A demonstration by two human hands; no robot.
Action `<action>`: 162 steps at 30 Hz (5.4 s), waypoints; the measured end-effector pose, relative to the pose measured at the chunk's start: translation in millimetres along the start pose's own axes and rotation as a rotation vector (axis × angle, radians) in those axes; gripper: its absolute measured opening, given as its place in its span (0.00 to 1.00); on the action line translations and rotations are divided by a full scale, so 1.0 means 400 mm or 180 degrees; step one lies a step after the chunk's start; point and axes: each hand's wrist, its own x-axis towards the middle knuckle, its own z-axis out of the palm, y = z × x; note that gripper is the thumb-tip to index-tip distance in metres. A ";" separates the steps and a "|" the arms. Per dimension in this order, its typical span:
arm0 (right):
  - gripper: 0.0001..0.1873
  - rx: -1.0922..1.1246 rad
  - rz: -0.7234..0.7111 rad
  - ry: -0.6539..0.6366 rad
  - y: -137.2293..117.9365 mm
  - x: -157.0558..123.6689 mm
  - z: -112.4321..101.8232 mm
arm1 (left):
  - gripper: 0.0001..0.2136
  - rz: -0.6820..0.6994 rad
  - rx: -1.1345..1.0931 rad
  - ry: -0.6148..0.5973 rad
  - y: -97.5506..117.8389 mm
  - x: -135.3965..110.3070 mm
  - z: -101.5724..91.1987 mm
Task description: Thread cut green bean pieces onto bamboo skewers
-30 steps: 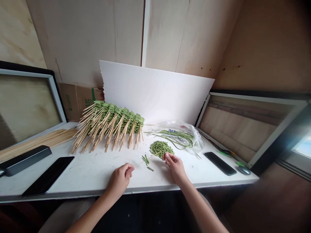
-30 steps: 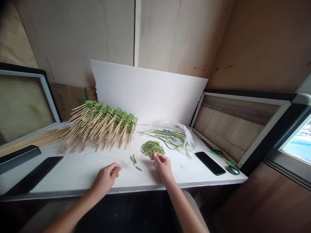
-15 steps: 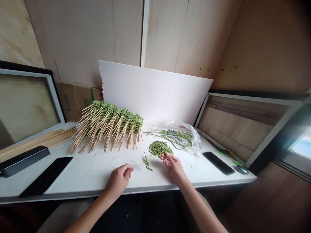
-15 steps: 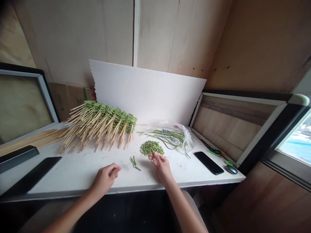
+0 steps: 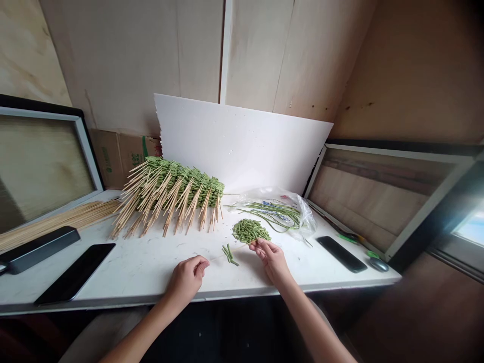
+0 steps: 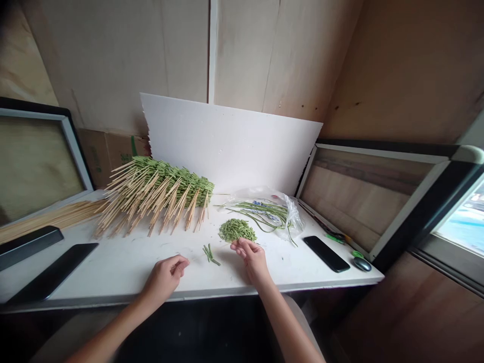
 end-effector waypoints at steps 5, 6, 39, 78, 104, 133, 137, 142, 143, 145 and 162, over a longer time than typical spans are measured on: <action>0.17 -0.0118 -0.0145 0.0005 0.007 0.000 -0.003 | 0.14 0.0016 0.0017 0.0040 0.000 -0.002 0.000; 0.17 -0.0169 -0.0166 0.0010 0.008 -0.001 -0.003 | 0.14 0.0020 0.0022 0.0057 0.000 -0.002 0.000; 0.19 -0.0536 -0.0523 0.0270 -0.045 -0.059 0.078 | 0.12 0.0354 -0.0309 0.0418 -0.011 -0.007 0.008; 0.17 -0.2247 -0.1062 -0.0041 0.015 -0.041 0.057 | 0.15 0.0094 -0.0449 0.0381 0.020 0.002 -0.003; 0.25 0.0207 0.0067 0.0250 -0.028 -0.002 0.011 | 0.15 0.0190 -0.0345 0.0376 0.021 0.002 -0.004; 0.19 0.0845 0.0380 0.0012 -0.015 -0.022 0.033 | 0.15 0.0125 -0.0327 0.0254 -0.001 -0.002 0.010; 0.18 0.0876 0.0360 0.0088 -0.009 -0.020 0.035 | 0.15 0.0089 -0.0281 0.0275 0.001 -0.002 0.010; 0.18 0.0704 0.0315 0.0167 -0.011 -0.025 0.043 | 0.14 0.0101 -0.0269 0.0301 -0.002 -0.004 0.010; 0.17 0.0658 0.0299 0.0165 -0.013 -0.027 0.046 | 0.14 0.0105 -0.0263 0.0311 -0.004 -0.005 0.011; 0.17 0.0563 0.0269 0.0180 -0.015 -0.033 0.054 | 0.14 0.0122 -0.0239 0.0316 -0.008 -0.007 0.012; 0.19 0.0380 0.0119 0.0495 -0.024 -0.029 0.056 | 0.13 0.0213 -0.0278 0.0321 -0.010 -0.004 0.014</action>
